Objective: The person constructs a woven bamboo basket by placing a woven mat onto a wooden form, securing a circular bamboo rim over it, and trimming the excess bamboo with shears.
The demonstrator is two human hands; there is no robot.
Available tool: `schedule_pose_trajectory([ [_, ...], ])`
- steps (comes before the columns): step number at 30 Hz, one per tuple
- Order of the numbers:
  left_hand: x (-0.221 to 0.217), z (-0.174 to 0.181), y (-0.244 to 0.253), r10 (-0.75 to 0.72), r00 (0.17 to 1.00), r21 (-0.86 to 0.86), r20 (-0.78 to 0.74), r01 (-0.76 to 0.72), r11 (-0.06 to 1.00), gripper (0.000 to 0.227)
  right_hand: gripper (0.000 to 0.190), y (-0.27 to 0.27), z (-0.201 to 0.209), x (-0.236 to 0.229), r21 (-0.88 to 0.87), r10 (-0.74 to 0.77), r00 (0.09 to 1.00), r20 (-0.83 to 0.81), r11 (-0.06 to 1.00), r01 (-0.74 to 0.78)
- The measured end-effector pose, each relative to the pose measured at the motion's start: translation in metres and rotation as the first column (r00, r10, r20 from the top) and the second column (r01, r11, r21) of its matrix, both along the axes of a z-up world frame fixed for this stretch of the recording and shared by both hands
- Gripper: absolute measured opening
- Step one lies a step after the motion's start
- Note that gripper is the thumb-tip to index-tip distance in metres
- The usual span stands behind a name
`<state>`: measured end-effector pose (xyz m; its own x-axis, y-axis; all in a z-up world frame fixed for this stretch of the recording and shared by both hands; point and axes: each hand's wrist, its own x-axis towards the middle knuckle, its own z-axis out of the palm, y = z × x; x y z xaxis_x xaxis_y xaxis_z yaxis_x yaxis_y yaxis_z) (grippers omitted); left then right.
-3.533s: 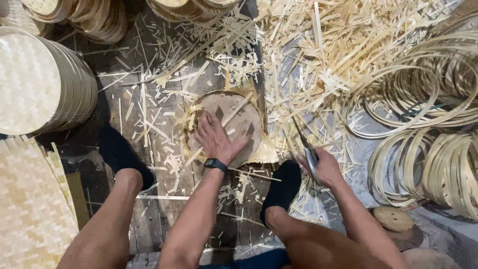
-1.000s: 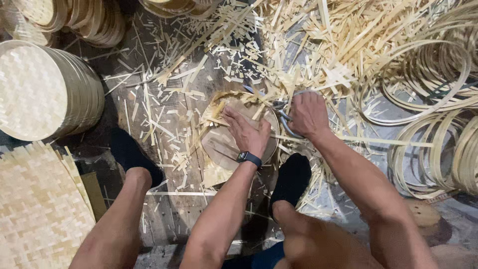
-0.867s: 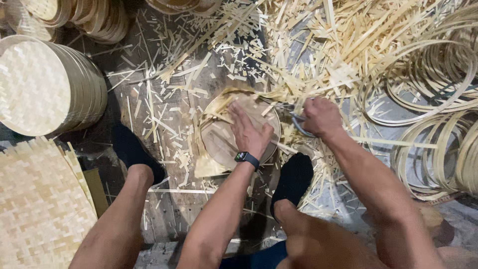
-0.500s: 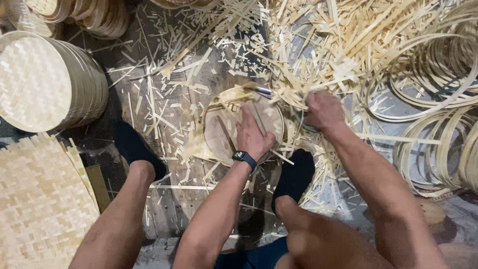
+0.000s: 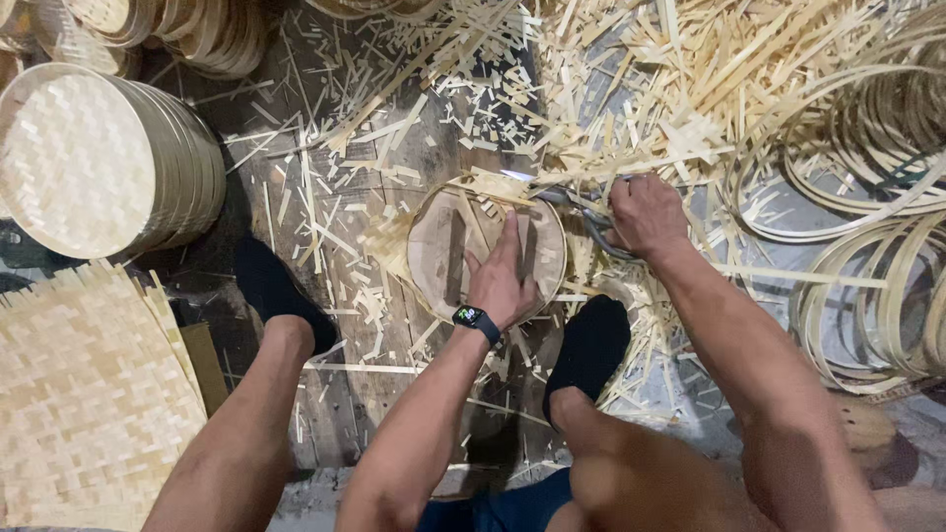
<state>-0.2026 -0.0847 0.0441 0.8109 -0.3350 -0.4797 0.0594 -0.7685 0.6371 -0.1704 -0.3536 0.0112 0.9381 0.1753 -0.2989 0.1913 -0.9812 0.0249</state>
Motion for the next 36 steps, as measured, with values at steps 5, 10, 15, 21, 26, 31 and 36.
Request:
schedule_pose_trajectory([
  [5,0.001,-0.011,-0.001,0.029,1.0,0.013,0.007,-0.03,0.999,0.116,0.055,0.027,0.011,0.011,-0.05,-0.054,0.989,-0.135,0.998,0.048],
  [10,-0.004,-0.017,0.001,0.012,1.0,0.0,0.018,-0.012,1.0,0.11,0.043,0.019,0.005,0.004,-0.121,-0.018,0.985,-0.174,0.993,-0.003],
  [15,-0.007,-0.014,0.003,-0.033,0.995,0.011,0.093,0.032,0.999,0.092,0.056,-0.009,0.012,0.003,-0.167,-0.028,0.978,-0.206,0.986,-0.007],
  [21,-0.003,-0.016,0.012,-0.072,0.997,-0.045,0.004,0.072,0.996,0.101,0.043,0.041,0.019,0.036,0.01,-0.013,0.998,-0.066,1.0,0.014],
  [26,-0.003,-0.024,0.025,-0.232,0.97,-0.013,0.075,0.233,0.972,0.093,0.039,0.016,0.039,0.034,0.025,-0.134,0.948,-0.287,0.989,0.148],
  [31,-0.001,-0.013,0.022,-0.245,0.969,-0.014,-0.04,0.245,0.97,0.096,0.042,0.016,0.028,0.03,-0.07,-0.014,0.981,-0.195,0.998,0.0],
  [36,0.007,0.001,0.028,-0.262,0.96,-0.004,-0.099,0.263,0.965,0.093,0.023,0.03,0.002,0.04,-0.072,0.004,0.987,-0.158,0.997,-0.015],
])
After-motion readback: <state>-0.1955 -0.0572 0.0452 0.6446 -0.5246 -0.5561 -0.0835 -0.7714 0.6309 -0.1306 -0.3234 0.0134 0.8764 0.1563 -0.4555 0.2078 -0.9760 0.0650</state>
